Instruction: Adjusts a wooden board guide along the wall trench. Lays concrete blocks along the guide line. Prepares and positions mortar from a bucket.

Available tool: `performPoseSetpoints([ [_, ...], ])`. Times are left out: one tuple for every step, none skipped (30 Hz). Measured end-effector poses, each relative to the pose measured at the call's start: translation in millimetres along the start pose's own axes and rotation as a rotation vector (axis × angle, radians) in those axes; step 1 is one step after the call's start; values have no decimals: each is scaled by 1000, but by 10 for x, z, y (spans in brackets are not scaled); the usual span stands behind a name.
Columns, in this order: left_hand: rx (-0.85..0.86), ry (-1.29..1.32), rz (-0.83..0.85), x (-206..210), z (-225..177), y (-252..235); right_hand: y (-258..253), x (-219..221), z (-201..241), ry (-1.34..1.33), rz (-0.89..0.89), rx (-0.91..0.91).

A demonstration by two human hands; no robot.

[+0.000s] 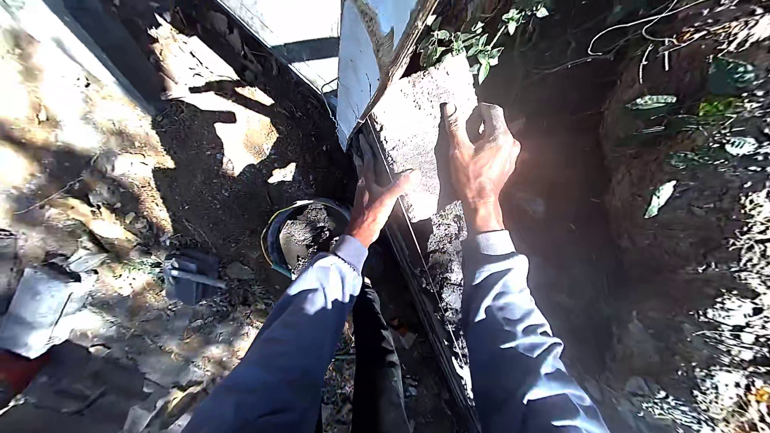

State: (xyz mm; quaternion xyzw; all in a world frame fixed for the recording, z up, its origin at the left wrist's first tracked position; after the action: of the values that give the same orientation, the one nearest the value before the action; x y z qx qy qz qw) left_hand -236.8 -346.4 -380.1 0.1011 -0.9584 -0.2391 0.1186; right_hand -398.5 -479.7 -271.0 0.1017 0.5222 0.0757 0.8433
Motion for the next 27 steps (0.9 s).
performPoseSetpoints([
  [-9, -3, -11, -16, 17, -7, -13, 19, 7, 1, 4, 0],
  [-22, -6, -5, -17, 41, 5, 19, 40, -20, 6, 11, 35],
  [-28, -2, 8, -14, 45, -16, 45, 38, -43, 13, 12, 88],
  [-32, -2, 21, -16, 30, -61, 60, 16, -51, 15, -4, 135],
  [-40, 0, 45, -12, 18, -88, 90, -6, -73, 7, -22, 175],
  [-50, 5, 58, -11, 7, -87, 110, -13, -90, -3, -35, 190],
  [-59, 6, 62, -8, 5, -66, 111, -12, -94, -11, -41, 177],
  [-70, -2, 57, 0, -2, -21, 97, -9, -88, -11, -38, 149],
  [-78, -16, 58, 9, -22, 34, 69, 0, -61, -8, -29, 118],
  [-84, -16, 55, 22, -29, 65, 36, 9, -36, -1, -17, 95],
  [-93, -13, 55, 33, -20, 95, 28, 24, -34, 13, 3, 98],
  [-98, -16, 52, 32, -17, 106, 27, 40, -40, 24, 22, 116],
  [-102, -18, 50, 23, -22, 93, 19, 52, -39, 29, 29, 131],
  [-113, -21, 57, 19, -12, 73, 28, 65, -50, 32, 43, 154],
  [-114, -24, 48, 13, 4, 34, 23, 71, -52, 36, 58, 164],
  [-105, -8, 30, 5, 33, -7, 15, 83, -45, 49, 71, 162],
  [-105, 9, 20, 2, 55, -11, 20, 102, -48, 57, 88, 162],
  [-114, 21, 18, 11, 56, 2, 19, 111, -52, 64, 100, 161],
  [-126, 23, 24, 27, 34, 27, 2, 109, -48, 65, 108, 156],
  [-140, 9, 23, 34, 9, 81, -7, 115, -44, 67, 122, 151],
  [-143, 9, 22, 41, 0, 103, -20, 120, -37, 64, 138, 147],
  [-135, 18, 29, 54, -4, 105, -37, 120, -30, 67, 149, 141],
  [-131, 25, 34, 65, 10, 121, -36, 125, -30, 71, 154, 132],
  [-133, 31, 21, 68, 21, 143, -32, 136, -25, 76, 162, 120],
  [-126, 35, 8, 71, 13, 143, -53, 141, -1, 84, 172, 102],
  [-117, 40, 3, 77, 7, 131, -79, 141, 25, 91, 186, 92],
  [-112, 40, 11, 75, 16, 127, -82, 152, 35, 100, 203, 98],
])
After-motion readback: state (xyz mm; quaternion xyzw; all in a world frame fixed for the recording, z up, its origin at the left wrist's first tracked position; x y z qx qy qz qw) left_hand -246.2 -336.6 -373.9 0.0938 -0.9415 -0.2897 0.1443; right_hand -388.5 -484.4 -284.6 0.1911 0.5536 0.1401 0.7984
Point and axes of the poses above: each hand's wrist, its own y-axis away from the middle knuckle, its own x-axis out of the palm, z = x × y, the point moved 10 cm from there along -y, towards the middle knuckle, and after that the axes turned 13 degrees about z, right-handed, at the moved point
